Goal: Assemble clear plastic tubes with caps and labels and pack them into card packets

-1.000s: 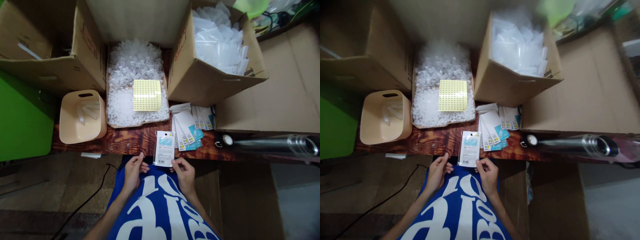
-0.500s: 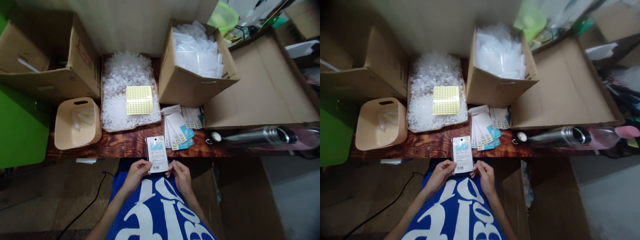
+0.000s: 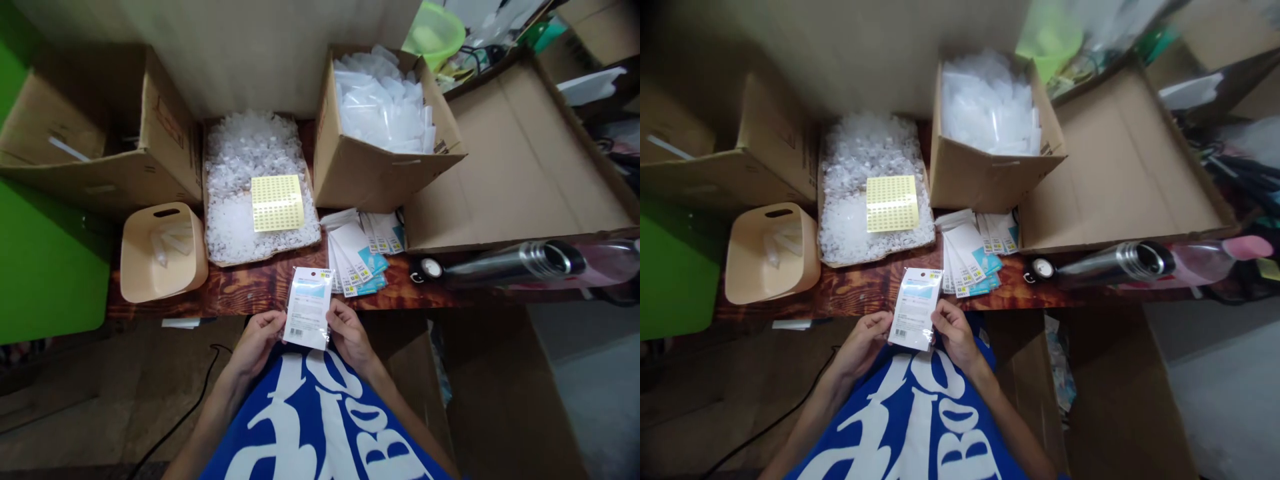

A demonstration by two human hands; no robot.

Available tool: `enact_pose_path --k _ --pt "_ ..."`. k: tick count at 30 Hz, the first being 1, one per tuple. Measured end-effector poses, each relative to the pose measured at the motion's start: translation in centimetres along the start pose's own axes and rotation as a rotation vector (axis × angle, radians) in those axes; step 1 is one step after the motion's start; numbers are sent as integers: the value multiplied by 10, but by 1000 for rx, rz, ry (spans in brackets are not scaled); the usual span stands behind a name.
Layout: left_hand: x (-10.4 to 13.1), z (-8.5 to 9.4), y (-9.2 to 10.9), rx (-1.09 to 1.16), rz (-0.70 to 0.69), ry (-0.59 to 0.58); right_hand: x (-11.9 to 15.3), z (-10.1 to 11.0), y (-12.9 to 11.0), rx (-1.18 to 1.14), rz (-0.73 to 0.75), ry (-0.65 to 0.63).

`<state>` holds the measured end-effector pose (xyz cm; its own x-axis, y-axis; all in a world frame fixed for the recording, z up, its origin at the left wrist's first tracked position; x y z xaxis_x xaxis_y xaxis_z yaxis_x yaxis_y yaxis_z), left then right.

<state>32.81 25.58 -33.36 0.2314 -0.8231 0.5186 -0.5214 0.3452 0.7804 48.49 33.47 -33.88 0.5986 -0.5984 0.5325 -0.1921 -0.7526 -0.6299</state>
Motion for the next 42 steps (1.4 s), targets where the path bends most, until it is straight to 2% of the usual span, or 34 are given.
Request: enact_pose_path --k 2,4,5,7,9,10,13,17,23,27,33,37,42 --pt "0 11 16 -239 -225 159 -6 -6 -1 -50 -4 12" --pt "7 15 45 -572 -589 291 -14 -12 -4 -69 -7 9" --pt "13 11 59 -733 -786 262 -18 -16 -6 -76 -12 0" --pt "23 -5 78 -1006 -1117 21 -26 -24 -11 -103 -22 -20" --pt "29 -17 84 -1221 -1295 -223 -33 -30 -15 -138 -27 -35" --pt "29 -20 87 -1318 -1341 -265 -36 -34 -17 -150 -28 -42" --pt "23 -21 94 -1487 -1391 -239 -44 -43 -20 -147 -29 -78" --pt "11 -26 95 -1498 -1398 -296 -50 -49 -24 -125 -29 -111" --pt "-2 -35 91 -1497 -1330 -339 -52 -45 -29 -156 -20 -92" --pt "-4 -41 91 -1511 -1347 -415 -50 -44 -31 -165 -24 -71" --pt "-1 -42 98 -1476 -1491 -456 -52 -50 -36 -191 -44 -76" --pt "1 -37 106 -1390 -1493 -445 -53 -48 -39 -136 -49 -114" --pt "0 -36 108 -1382 -1475 -480 -48 -45 -36 -26 -130 -178"
Point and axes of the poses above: each hand's wrist, its own x-axis away from the middle knuckle, its own z-axis out of the back of the hand, y = z × x, the point moved 5 cm from there along -x, towards the middle knuckle, and after that the axes turned 10 degrees about -z, right-handed, at the moved point
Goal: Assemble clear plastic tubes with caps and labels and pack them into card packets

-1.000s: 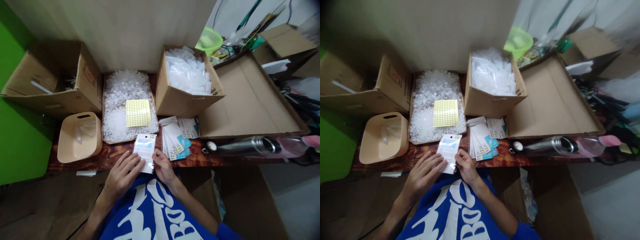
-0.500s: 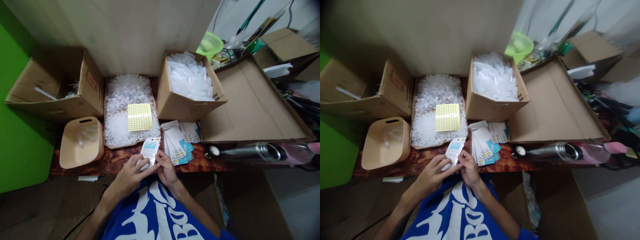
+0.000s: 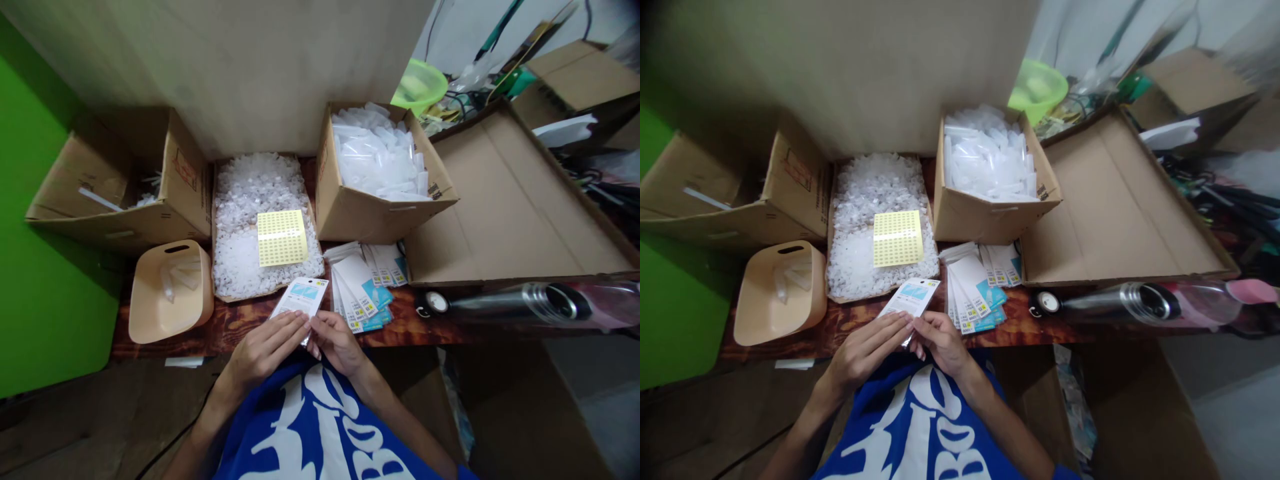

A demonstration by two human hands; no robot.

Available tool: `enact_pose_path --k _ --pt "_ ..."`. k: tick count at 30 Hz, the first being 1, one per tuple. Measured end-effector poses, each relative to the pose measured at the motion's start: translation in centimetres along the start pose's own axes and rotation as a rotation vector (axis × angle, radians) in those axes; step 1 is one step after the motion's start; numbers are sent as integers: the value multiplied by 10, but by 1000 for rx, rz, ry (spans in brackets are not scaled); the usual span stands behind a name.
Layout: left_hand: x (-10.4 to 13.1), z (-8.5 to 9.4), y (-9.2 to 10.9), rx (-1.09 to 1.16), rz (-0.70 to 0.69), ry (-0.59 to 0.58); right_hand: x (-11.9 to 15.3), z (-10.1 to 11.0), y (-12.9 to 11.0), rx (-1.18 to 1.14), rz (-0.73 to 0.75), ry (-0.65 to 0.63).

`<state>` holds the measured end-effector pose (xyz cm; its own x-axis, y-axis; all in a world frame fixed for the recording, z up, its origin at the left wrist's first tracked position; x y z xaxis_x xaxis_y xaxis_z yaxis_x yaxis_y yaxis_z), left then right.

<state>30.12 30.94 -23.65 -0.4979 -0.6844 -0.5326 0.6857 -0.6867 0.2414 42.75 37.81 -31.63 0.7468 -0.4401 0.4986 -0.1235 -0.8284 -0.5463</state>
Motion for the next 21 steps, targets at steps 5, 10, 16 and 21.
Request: enact_pose_path --k 5,10,16,21 --pt "-1 -2 -1 2 8 89 3 -6 -6 -16 82 20" --pt "-9 3 1 -34 -24 136 7 -14 -14 -29 104 -49" --pt "-10 13 -1 -202 -77 248 16 -24 -21 -9 187 -44" --pt "-12 8 -7 -330 19 403 31 -35 -33 96 304 96"
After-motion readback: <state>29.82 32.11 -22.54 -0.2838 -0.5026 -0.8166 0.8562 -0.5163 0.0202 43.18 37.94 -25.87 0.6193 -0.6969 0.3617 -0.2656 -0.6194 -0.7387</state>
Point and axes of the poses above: each hand's wrist, its own x-axis away from the middle knuckle, its own z-axis out of the back of the hand, y = z × x, the point moved 5 cm from there along -x, towards the middle knuckle, and after that the axes turned 10 degrees about -z, right-handed, at the moved point
